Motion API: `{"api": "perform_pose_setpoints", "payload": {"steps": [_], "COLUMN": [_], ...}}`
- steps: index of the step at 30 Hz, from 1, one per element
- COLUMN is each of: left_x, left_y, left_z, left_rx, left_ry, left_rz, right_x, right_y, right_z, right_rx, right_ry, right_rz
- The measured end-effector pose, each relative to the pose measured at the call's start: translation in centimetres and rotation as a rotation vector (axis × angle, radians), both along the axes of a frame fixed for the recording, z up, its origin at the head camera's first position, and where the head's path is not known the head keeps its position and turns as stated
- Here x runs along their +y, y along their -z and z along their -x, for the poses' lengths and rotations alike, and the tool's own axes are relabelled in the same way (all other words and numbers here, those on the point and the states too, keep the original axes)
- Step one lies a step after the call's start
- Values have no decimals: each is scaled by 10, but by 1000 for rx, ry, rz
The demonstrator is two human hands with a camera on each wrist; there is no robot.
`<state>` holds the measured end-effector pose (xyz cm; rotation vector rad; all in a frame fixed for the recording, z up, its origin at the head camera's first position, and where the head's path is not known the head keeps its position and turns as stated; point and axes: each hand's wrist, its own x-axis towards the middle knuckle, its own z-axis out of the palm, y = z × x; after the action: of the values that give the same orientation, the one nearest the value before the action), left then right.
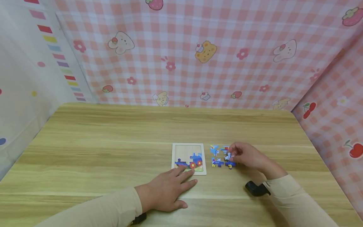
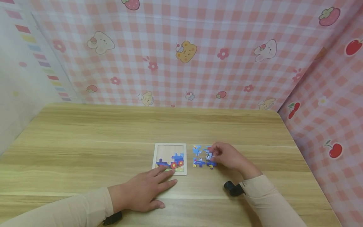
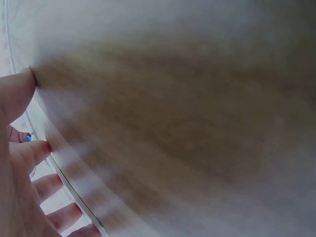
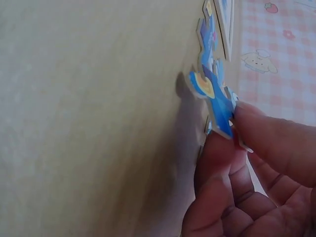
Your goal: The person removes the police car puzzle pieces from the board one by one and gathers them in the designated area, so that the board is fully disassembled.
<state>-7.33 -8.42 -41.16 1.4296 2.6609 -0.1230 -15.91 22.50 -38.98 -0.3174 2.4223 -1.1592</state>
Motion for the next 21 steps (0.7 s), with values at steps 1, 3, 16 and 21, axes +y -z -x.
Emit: {"api": "perform_pose_setpoints", "payload": {"steps": [1, 3, 16, 21], "left_x": [0, 0, 0, 0], "left_y": [0, 0, -2, -3], "left_z": [0, 0, 0, 0], "left_rx": [1, 2, -19, -25], "left_ry": [0, 0, -8, -9], "left_rz": [1, 2, 4, 4], "right_x": [0, 1, -3, -6], "right_y": [1, 2, 5, 4], "right_z": [0, 0, -4, -5], "right_rx": [-4, -5, 95, 125], "right_ry": [-3, -6, 1, 5], "right_rz": [2, 6, -76, -99]}}
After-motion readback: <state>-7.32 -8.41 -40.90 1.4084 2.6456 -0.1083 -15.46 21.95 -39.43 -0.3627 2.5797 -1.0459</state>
